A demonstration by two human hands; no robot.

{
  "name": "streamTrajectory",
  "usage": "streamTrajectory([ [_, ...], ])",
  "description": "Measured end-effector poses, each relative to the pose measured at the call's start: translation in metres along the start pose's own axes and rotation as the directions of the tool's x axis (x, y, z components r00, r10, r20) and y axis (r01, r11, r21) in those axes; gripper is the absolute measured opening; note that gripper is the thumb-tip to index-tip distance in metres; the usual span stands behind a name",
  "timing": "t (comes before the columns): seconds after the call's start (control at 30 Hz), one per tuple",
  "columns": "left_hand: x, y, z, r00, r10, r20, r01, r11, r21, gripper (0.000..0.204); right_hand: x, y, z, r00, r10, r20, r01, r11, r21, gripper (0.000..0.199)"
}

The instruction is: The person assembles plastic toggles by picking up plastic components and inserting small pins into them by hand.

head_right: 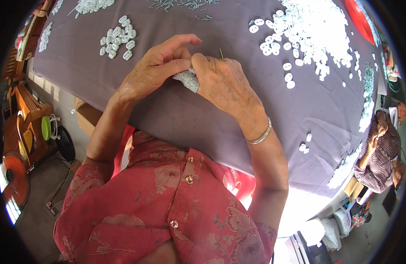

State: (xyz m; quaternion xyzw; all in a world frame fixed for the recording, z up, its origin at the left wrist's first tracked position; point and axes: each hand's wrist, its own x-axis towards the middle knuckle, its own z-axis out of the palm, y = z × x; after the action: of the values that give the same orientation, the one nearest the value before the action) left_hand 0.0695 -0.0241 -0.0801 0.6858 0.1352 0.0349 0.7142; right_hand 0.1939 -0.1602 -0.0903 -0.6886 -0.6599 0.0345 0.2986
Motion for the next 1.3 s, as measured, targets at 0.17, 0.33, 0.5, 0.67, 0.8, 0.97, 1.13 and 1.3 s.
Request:
streamTrajectory([
  [0.17,-0.003,0.001,-0.003,1.0,0.018,0.009,-0.018,1.0,0.007,0.037,0.001,-0.003,0.001,1.0,0.007,0.024,-0.008,1.0,0.022,0.027],
  [0.33,-0.003,0.003,-0.005,1.0,0.018,0.015,-0.019,1.0,0.019,0.036,0.001,-0.003,0.002,0.996,0.054,0.067,-0.055,0.998,0.01,0.026],
  [0.5,0.002,0.01,0.006,0.995,0.044,-0.092,-0.062,0.977,-0.203,0.037,0.004,-0.005,0.005,0.998,-0.044,-0.052,0.046,0.998,0.046,0.022],
  [0.67,0.01,0.0,0.046,0.947,0.286,-0.148,-0.322,0.811,-0.489,0.052,-0.001,-0.008,0.006,0.977,0.003,-0.215,0.046,0.974,0.22,0.023],
  [0.8,0.009,-0.002,0.073,0.833,0.373,-0.407,-0.518,0.784,-0.342,0.035,0.0,-0.015,0.001,0.98,0.157,-0.121,-0.093,0.903,0.419,0.021],
  [0.97,0.016,-0.005,0.081,0.857,0.17,-0.486,-0.407,0.801,-0.439,0.016,-0.004,-0.007,0.01,0.98,0.102,-0.17,-0.034,0.932,0.362,0.022],
  [1.13,0.022,-0.008,0.079,0.855,0.152,-0.496,-0.414,0.776,-0.476,0.01,-0.002,-0.004,0.007,0.987,0.118,-0.109,-0.074,0.937,0.34,0.021],
  [1.3,0.024,-0.009,0.08,0.853,0.11,-0.51,-0.401,0.765,-0.505,0.006,-0.003,-0.002,0.008,0.987,0.13,-0.093,-0.091,0.935,0.344,0.019],
])
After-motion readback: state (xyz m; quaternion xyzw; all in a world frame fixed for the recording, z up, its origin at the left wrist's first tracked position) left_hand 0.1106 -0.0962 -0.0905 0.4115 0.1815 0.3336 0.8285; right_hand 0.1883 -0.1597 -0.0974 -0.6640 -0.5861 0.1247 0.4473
